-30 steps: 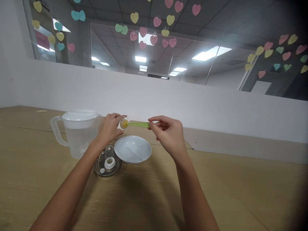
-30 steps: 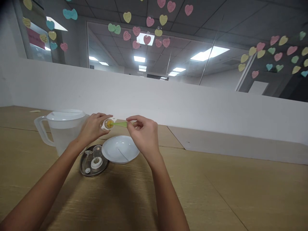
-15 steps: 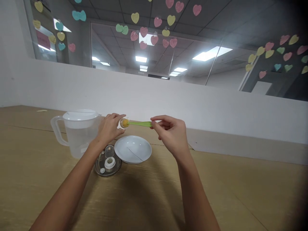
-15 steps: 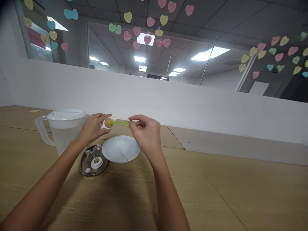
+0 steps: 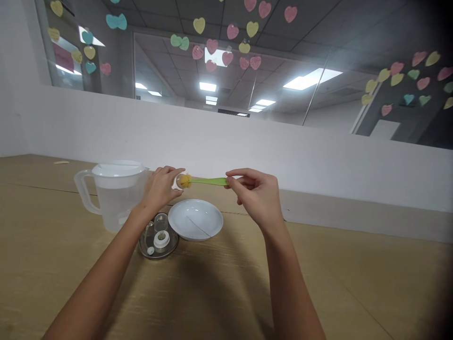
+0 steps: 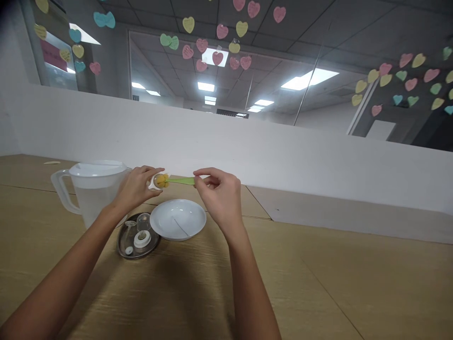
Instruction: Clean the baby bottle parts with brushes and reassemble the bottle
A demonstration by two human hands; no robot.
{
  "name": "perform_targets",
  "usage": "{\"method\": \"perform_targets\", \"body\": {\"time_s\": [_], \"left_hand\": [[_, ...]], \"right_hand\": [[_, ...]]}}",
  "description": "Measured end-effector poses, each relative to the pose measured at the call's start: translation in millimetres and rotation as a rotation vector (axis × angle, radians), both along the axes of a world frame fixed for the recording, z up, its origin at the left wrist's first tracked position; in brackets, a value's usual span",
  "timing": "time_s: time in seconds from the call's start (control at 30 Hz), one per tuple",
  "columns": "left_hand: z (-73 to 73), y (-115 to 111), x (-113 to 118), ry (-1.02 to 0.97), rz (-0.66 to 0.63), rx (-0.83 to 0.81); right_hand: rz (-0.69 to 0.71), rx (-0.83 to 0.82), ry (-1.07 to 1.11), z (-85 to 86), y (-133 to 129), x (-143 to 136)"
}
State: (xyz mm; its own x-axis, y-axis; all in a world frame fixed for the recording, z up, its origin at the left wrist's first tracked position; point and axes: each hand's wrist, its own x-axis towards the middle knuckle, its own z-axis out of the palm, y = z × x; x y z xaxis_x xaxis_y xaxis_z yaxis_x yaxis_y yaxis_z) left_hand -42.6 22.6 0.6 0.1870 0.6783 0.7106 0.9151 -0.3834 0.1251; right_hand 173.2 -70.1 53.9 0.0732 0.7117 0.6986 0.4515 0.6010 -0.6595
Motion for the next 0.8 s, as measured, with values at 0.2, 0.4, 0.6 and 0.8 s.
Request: {"method": "perform_targets", "body": {"time_s": [0.2,0.4,0.6,0.8], "left_hand": [[1.2,-1.0,-0.9,-0.009,0.006,-0.022],[1.3,-0.4,-1.7,0.008,0.025,-0.014],[-1.3,3.0,-12.6,0.066,0.164,0.015],[-13.5,16.1,-13.3,0.174,0.05,0.048]], "right_hand": [[-0.018,0.003,0.0,2.8,-2.1,5.6],[-0.044,0.024,0.021,5.4,-3.5,11.2],[-0.186,0.174,0.119,13.4,-12.0,32.9],[-0.46,0.272,0.162,16.5,-17.2,75.9]]}}
